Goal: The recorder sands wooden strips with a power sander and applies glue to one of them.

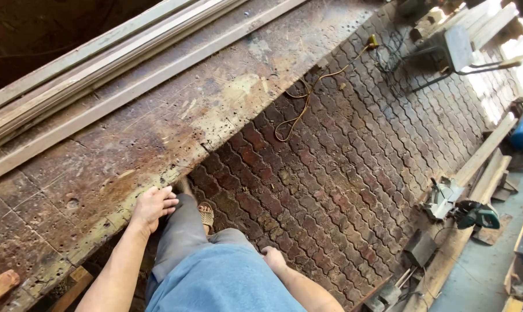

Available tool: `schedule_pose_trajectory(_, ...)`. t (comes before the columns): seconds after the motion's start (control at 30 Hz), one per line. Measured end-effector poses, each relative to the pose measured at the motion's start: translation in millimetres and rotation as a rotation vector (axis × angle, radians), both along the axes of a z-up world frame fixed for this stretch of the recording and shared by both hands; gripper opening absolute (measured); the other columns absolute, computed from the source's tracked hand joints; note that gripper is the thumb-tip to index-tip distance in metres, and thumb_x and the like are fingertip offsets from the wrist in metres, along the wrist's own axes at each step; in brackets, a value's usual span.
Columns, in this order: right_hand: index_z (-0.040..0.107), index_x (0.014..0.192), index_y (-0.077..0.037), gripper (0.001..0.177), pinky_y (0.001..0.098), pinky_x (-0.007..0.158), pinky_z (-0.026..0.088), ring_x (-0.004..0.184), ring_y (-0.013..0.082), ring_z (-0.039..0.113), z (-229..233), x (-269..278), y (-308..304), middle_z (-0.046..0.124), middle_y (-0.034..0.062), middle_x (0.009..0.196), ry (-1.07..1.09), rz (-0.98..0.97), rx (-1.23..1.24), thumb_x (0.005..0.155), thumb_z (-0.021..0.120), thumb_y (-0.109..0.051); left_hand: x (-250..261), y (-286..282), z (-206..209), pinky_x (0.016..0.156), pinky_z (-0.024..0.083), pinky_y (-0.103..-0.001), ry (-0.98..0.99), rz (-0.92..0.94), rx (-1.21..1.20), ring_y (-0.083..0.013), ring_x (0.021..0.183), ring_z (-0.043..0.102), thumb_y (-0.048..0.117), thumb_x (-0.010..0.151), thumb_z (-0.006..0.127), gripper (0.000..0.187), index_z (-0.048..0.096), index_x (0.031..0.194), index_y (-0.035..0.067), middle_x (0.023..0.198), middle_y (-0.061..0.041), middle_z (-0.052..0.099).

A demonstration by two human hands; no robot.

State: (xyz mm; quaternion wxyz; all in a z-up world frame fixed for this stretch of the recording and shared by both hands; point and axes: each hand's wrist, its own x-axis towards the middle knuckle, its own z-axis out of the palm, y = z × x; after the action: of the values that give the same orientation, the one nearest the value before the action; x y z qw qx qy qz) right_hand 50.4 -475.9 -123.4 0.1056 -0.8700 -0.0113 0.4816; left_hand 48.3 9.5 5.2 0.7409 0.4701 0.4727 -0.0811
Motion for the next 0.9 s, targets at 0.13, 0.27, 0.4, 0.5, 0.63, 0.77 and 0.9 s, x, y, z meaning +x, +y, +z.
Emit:
schedule_pose_trajectory(0.13,0.064,0.132,-0.01,0.042,0.0339,0.102,0.056,0.113,0.0226,0.072,27.8,75.7,37.5,0.071,0.0091,0.129,0.03,0.049,-0.063,0.096,0.065,-0.031,36.8,10.4,-15.3,0.057,0.052,-0.029,-0.068,0.079,-0.092,-0.0167,0.07,0.066,0.021,0.098,0.066,0.021,0.059,0.1,0.002,0.084,-0.008,0.067)
schedule_pose_trajectory(0.27,0.068,0.127,-0.009,0.038,0.0374,0.104,0.052,0.12,0.0245,0.066,93.9,171.8,120.4,0.069,0.0106,0.132,-0.352,0.289,0.125,0.095,0.067,-0.03,73.4,9.3,-14.0,0.056,0.052,-0.027,-0.033,0.076,-0.052,-0.0141,0.072,0.065,0.02,0.097,0.069,0.043,0.052,0.124,-0.009,0.084,-0.007,0.067)
schedule_pose_trajectory(0.4,0.066,0.126,-0.007,0.04,0.0375,0.1,0.054,0.116,0.0262,0.066,134.7,281.8,230.8,0.07,0.0127,0.125,-0.528,0.633,0.374,0.095,0.068,-0.031,97.2,4.3,-13.1,0.058,0.052,-0.029,-0.02,0.185,-0.075,-0.0163,0.074,0.061,0.02,0.093,0.07,0.067,0.038,0.145,-0.006,0.084,-0.008,0.065)
schedule_pose_trajectory(0.5,0.071,0.117,-0.01,0.036,0.0385,0.1,0.055,0.116,0.0267,0.065,200.5,332.1,340.6,0.072,0.0095,0.118,-0.467,0.819,0.211,0.093,0.072,-0.038,87.1,-4.2,-57.8,0.067,0.057,-0.027,-0.081,0.344,0.121,-0.0137,0.078,0.066,0.02,0.089,0.075,0.069,0.041,0.142,-0.01,0.095,-0.002,0.073)
schedule_pose_trajectory(0.63,0.064,0.132,-0.006,0.052,0.0451,0.102,0.05,0.122,0.0322,0.06,188.0,407.9,430.5,0.065,0.0175,0.13,-0.79,1.214,0.574,0.091,0.073,-0.037,58.4,-6.3,-53.2,0.067,0.052,-0.031,-0.167,0.486,0.222,-0.0146,0.081,0.061,0.02,0.098,0.074,0.055,0.051,0.116,-0.026,0.093,-0.012,0.071)
schedule_pose_trajectory(0.77,0.058,0.134,-0.001,0.063,0.0471,0.103,0.044,0.123,0.0366,0.055,185.8,449.5,505.1,0.058,0.0212,0.132,-0.847,1.447,0.552,0.084,0.074,-0.036,27.5,-28.1,-4.4,0.074,0.058,-0.025,0.103,0.792,0.147,-0.0052,0.088,0.066,0.024,0.09,0.071,0.068,0.043,0.143,-0.009,0.101,0.006,0.064)
schedule_pose_trajectory(0.9,0.058,0.14,-0.01,0.041,0.0422,0.1,0.051,0.111,0.0294,0.06,174.4,470.1,521.4,0.061,0.018,0.125,-0.6,1.453,0.394,0.104,0.063,-0.029,23.3,-106.3,33.3,0.058,0.048,-0.026,0.255,1.133,0.079,-0.0109,0.067,0.056,0.028,0.093,0.066,0.074,0.036,0.151,-0.007,0.084,-0.006,0.064)
